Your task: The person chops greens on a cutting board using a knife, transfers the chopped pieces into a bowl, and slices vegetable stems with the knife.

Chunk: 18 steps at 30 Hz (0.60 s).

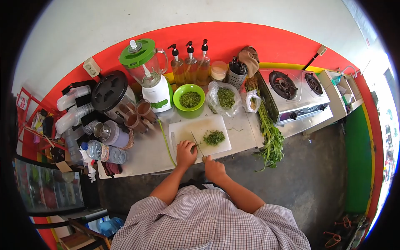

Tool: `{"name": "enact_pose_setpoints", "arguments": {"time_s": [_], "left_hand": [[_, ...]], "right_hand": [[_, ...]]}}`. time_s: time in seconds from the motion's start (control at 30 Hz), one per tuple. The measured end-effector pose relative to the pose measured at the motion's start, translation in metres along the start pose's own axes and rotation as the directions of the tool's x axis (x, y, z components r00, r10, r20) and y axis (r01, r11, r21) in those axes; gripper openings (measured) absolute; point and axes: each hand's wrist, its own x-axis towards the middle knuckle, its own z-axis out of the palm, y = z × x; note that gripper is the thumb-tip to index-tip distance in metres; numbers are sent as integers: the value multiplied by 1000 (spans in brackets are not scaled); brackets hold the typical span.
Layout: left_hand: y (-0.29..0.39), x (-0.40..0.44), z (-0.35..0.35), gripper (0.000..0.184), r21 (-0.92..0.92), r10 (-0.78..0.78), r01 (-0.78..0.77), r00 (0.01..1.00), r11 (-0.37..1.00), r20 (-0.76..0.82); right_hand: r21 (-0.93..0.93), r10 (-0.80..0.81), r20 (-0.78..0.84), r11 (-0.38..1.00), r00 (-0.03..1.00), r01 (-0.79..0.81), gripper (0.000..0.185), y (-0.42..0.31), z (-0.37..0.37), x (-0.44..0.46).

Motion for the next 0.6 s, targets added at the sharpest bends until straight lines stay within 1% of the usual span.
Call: {"name": "enact_pose_setpoints", "arguments": {"time_s": [0.07, 0.2, 0.27, 0.43, 0.5, 0.6], "left_hand": [[1, 3, -1, 12, 15, -2, 2, 1000, 1000, -4], [3, 1, -2, 12, 15, -16, 16, 1000, 1000, -1], [3, 0, -1, 12, 12, -11, 11, 1000, 1000, -5], [0, -2, 2, 12, 7, 17, -17, 999, 1000, -48], [-2, -3, 2, 11, 11, 34, -34, 998, 999, -60], [-2, -2, 2, 10, -18, 27, -28, 998, 999, -53]], "right_hand": [[30, 46, -30, 999, 998, -45, 53, -3, 19, -4], [52, 51, 12, 997, 999, -51, 54, 4, 13, 7], [45, 8, -5, 999, 1000, -8, 54, 5, -3, 7], [22, 21, 5, 1000, 1000, -21, 54, -2, 12, -1], [43, 58, 18, 997, 998, -59, 53, -4, 20, 4], [46, 9, -2, 999, 1000, -8, 59, 3, 8, 12]]}}
